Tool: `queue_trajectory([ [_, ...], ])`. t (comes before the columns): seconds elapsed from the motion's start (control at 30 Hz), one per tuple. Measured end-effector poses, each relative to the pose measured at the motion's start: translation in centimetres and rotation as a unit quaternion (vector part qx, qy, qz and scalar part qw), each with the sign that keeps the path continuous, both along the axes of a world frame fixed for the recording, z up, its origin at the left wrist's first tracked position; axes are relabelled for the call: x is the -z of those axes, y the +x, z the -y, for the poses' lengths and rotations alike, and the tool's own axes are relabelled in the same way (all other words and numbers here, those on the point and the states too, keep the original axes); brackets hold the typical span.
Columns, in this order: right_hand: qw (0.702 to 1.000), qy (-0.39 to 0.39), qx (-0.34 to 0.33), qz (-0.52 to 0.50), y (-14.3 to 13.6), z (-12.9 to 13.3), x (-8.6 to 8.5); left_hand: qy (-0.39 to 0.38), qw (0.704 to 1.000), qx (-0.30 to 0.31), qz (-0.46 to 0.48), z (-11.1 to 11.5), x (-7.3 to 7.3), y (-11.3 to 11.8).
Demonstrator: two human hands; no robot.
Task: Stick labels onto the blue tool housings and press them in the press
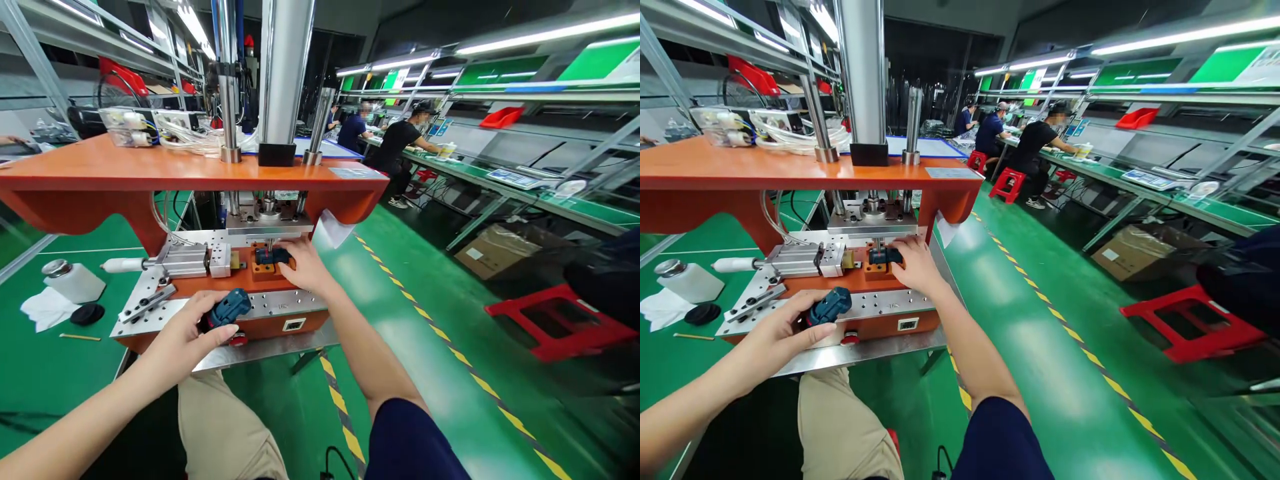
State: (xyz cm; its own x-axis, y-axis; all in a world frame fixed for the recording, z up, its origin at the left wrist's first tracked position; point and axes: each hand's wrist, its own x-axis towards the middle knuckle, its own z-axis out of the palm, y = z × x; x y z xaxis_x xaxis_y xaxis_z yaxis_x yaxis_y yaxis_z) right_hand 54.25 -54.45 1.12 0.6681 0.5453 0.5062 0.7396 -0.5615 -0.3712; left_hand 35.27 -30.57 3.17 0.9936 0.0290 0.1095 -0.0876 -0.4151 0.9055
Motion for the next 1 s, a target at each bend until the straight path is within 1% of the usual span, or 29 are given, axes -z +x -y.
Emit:
queue_trajectory([
  [0.07,0.997,-0.063,-0.027,-0.048,1.6,-0.7,-0.9,0.052,0.997,0.004,0.052,0.3,-0.7,1.6],
  [0.1,0.995,-0.075,-0.032,-0.06,1.9,-0.8,-1.1,0.075,0.994,-0.004,0.076,0.5,-1.0,2.4],
  [0.13,0.995,-0.069,-0.029,-0.06,1.8,-0.9,-1.2,0.095,0.991,-0.014,0.096,0.6,-1.2,3.1],
  [0.17,0.998,-0.044,-0.022,-0.049,1.4,-0.8,-1.0,0.114,0.987,-0.024,0.111,0.8,-1.3,3.9],
  [0.2,1.0,0.001,-0.008,-0.026,0.7,-0.6,-0.7,0.132,0.983,-0.034,0.123,1.0,-1.4,4.8],
  [0.23,0.998,0.062,0.012,0.002,-0.2,-0.2,-0.3,0.152,0.979,-0.039,0.132,1.2,-1.5,5.7],
  [0.27,0.99,0.132,0.037,0.031,-1.3,0.3,0.3,0.174,0.974,-0.037,0.14,1.5,-1.5,6.7],
  [0.3,0.975,0.203,0.069,0.058,-2.5,0.9,1.0,0.201,0.968,-0.026,0.147,1.9,-1.6,7.8],
  [0.37,0.938,0.308,0.129,0.091,-4.8,2.5,2.5,0.26,0.952,0.009,0.159,2.7,-1.8,10.1],
  [0.43,0.913,0.362,0.172,0.081,-6.7,4.4,4.1,0.319,0.935,0.045,0.146,3.5,-1.9,12.3],
  [0.5,0.897,0.39,0.202,0.046,-8.0,6.5,5.7,0.366,0.921,0.07,0.111,4.2,-1.9,14.0],
  [0.57,0.881,0.417,0.225,0.007,-8.9,8.3,7.2,0.402,0.907,0.094,0.079,4.8,-1.5,15.2],
  [0.63,0.858,0.449,0.247,-0.033,-9.1,9.6,8.4,0.43,0.892,0.114,0.08,5.3,-0.9,15.8],
  [0.7,0.833,0.483,0.26,-0.076,-8.8,10.0,9.2,0.449,0.88,0.123,0.096,5.7,-0.2,15.8],
  [0.77,0.807,0.518,0.256,-0.12,-8.0,9.7,9.7,0.459,0.872,0.126,0.111,5.7,0.2,15.1],
  [0.83,0.786,0.548,0.236,-0.16,-7.2,9.0,10.1,0.456,0.871,0.118,0.137,4.8,0.2,13.5],
  [0.87,0.778,0.558,0.224,-0.182,-6.8,8.7,10.4,0.448,0.875,0.098,0.157,3.8,0.3,12.3],
  [0.9,0.772,0.562,0.215,-0.203,-6.6,8.6,10.8,0.434,0.881,0.064,0.179,2.3,0.3,10.7],
  [0.93,0.77,0.56,0.211,-0.223,-6.6,8.6,11.4,0.414,0.89,0.013,0.194,0.5,0.5,9.0],
  [1.0,0.779,0.53,0.23,-0.245,-6.8,9.2,12.8,0.351,0.903,-0.148,0.199,-4.2,1.3,5.1],
])
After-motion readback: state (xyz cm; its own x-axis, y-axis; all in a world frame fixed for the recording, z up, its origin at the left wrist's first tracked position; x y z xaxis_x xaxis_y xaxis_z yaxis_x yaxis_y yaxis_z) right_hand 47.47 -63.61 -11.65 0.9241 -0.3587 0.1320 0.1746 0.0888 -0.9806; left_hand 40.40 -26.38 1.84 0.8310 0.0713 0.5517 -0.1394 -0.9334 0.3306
